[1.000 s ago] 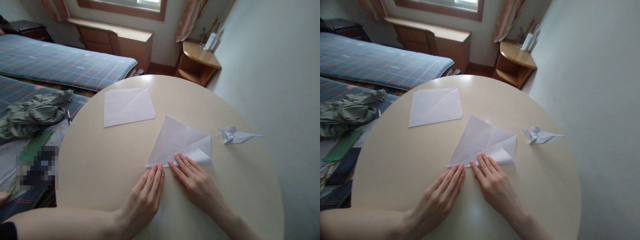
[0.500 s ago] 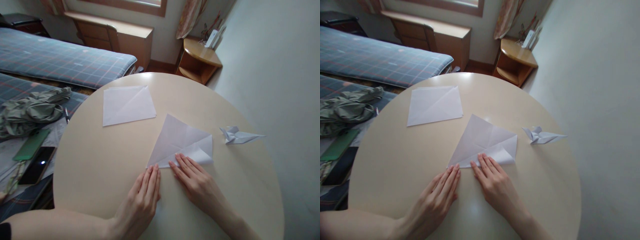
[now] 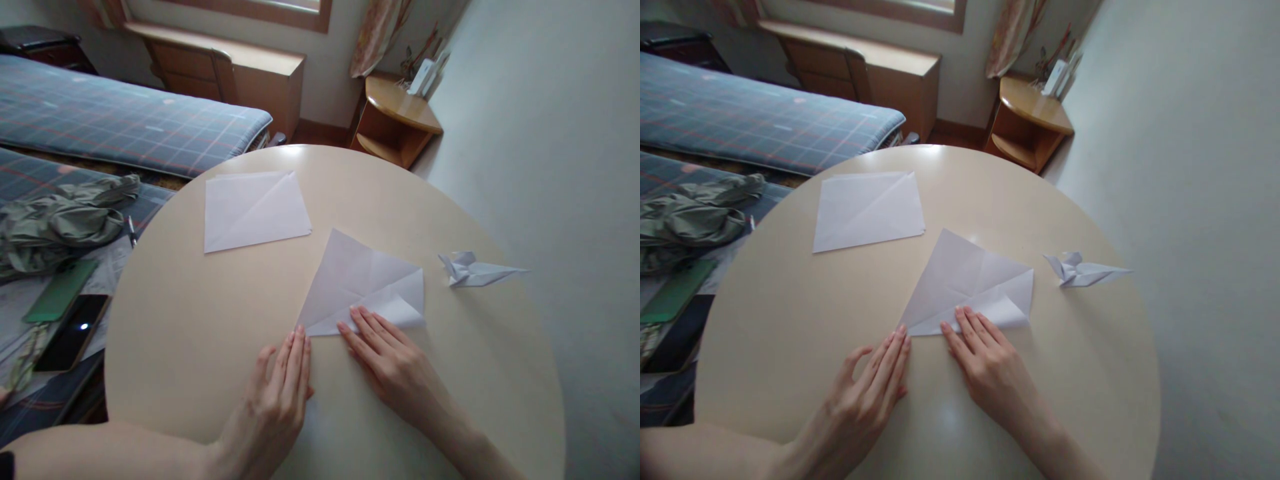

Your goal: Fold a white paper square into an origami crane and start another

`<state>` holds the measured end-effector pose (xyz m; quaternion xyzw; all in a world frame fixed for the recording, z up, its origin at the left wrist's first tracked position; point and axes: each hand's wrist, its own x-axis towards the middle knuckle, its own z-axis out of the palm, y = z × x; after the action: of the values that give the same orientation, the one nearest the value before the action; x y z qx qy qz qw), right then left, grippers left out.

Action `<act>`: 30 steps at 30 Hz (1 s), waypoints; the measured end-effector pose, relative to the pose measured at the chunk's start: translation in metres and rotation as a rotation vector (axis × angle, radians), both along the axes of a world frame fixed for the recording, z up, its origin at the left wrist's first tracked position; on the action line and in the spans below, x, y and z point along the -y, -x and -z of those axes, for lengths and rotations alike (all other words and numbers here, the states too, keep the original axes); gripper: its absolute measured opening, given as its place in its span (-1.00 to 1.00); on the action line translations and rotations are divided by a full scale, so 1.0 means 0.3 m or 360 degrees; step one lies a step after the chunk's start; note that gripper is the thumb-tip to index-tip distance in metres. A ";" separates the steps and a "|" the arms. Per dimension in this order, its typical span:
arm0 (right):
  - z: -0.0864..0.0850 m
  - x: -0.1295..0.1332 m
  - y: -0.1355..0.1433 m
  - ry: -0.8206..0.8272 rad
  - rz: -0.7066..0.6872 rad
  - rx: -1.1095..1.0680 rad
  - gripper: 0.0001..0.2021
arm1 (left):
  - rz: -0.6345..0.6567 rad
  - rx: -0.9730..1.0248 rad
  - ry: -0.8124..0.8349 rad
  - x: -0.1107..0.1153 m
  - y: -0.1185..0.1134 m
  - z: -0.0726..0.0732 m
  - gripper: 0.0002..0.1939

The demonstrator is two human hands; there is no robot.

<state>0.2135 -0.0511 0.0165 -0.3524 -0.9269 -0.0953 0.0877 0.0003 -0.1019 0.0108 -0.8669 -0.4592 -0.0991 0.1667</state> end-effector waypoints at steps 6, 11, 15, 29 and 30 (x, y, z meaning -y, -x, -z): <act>0.002 0.001 -0.001 0.0015 0.0016 -0.0029 -0.65 | -0.0017 0.0093 0.0072 0.019 0.055 -0.026 -0.55; 0.001 0.001 0.001 0.0042 0.0003 -0.0039 -0.65 | 0.0010 0.0208 0.0024 0.017 0.093 -0.057 -0.61; -0.002 -0.001 0.002 0.0007 0.0005 -0.0028 -0.65 | 0.0296 0.0232 -0.0013 -0.019 0.088 -0.071 -0.72; -0.003 -0.004 0.003 -0.0039 -0.0004 -0.0010 -0.64 | 0.0707 0.0146 0.0089 -0.148 0.016 0.018 -0.67; -0.002 -0.003 0.003 -0.0033 0.0006 -0.0009 -0.64 | 0.0691 0.0173 0.0100 -0.153 0.014 0.018 -0.67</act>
<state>0.2126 -0.0500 0.0171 -0.3534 -0.9249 -0.1042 0.0937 -0.0039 -0.0559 0.0054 -0.9436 -0.2729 -0.1649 0.0894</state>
